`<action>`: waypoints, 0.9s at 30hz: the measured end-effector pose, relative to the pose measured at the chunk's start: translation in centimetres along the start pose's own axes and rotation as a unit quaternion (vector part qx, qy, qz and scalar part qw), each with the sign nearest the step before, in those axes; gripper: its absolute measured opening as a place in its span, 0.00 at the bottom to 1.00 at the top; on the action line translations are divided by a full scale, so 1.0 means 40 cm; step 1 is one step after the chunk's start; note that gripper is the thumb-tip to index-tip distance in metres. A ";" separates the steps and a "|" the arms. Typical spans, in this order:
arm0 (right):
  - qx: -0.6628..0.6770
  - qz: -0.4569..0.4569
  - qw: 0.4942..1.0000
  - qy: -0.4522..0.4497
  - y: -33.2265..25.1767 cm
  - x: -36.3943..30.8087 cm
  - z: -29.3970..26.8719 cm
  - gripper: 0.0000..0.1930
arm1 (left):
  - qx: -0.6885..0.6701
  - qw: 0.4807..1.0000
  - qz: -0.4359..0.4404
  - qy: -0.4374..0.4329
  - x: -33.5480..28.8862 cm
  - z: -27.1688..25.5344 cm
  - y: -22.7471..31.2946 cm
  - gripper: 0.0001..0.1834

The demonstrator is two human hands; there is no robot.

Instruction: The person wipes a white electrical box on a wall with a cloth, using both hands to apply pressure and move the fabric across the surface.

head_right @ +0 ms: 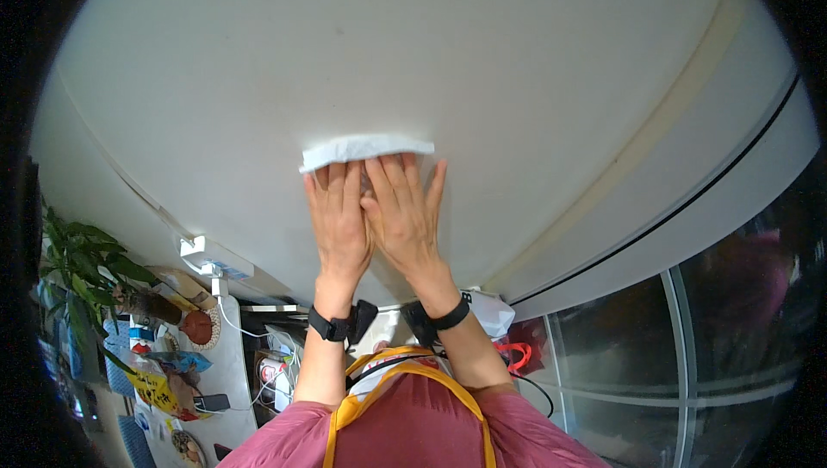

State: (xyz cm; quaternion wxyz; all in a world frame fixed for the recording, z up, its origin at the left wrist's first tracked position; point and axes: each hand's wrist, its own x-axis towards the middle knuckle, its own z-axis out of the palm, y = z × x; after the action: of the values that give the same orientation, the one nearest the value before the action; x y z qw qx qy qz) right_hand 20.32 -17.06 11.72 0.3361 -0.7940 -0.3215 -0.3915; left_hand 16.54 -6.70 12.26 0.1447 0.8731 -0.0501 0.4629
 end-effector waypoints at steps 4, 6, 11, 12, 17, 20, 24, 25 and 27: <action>-0.018 -0.060 0.996 0.068 -0.021 0.131 -0.025 0.28 | 0.014 0.998 0.014 0.053 0.108 -0.025 0.000 0.28; -0.009 -0.063 0.995 0.073 -0.028 0.151 -0.031 0.29 | 0.029 0.998 0.016 0.048 0.144 -0.050 0.009 0.28; -0.046 -0.027 0.998 0.020 -0.023 0.034 0.001 0.29 | 0.030 1.000 0.004 -0.008 0.022 -0.009 -0.018 0.28; -0.049 -0.019 0.999 -0.007 -0.027 0.021 0.006 0.28 | 0.037 0.999 -0.003 -0.021 0.005 -0.007 -0.022 0.28; -0.051 -0.031 0.998 0.022 -0.058 0.121 -0.017 0.27 | 0.036 0.999 0.002 0.026 0.095 -0.043 -0.022 0.28; -0.059 -0.054 0.997 0.018 -0.071 0.168 -0.035 0.30 | 0.042 0.997 0.007 0.060 0.132 -0.062 -0.020 0.28; -0.044 -0.035 0.998 -0.028 -0.043 0.069 0.006 0.29 | 0.024 0.999 -0.029 -0.027 0.048 -0.032 -0.034 0.28; -0.037 -0.027 0.998 -0.036 -0.042 0.037 0.016 0.28 | 0.041 0.999 -0.021 -0.017 0.011 -0.015 -0.044 0.29; -0.028 -0.025 0.999 -0.028 -0.057 0.044 0.019 0.28 | 0.056 0.998 -0.015 -0.008 0.011 -0.030 -0.047 0.30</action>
State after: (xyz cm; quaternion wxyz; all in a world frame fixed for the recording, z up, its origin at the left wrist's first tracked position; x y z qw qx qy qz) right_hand 19.70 -14.73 13.48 0.2950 -0.8054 -0.3396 -0.3859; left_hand 16.27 -4.53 12.87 0.1016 0.8841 -0.0122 0.4559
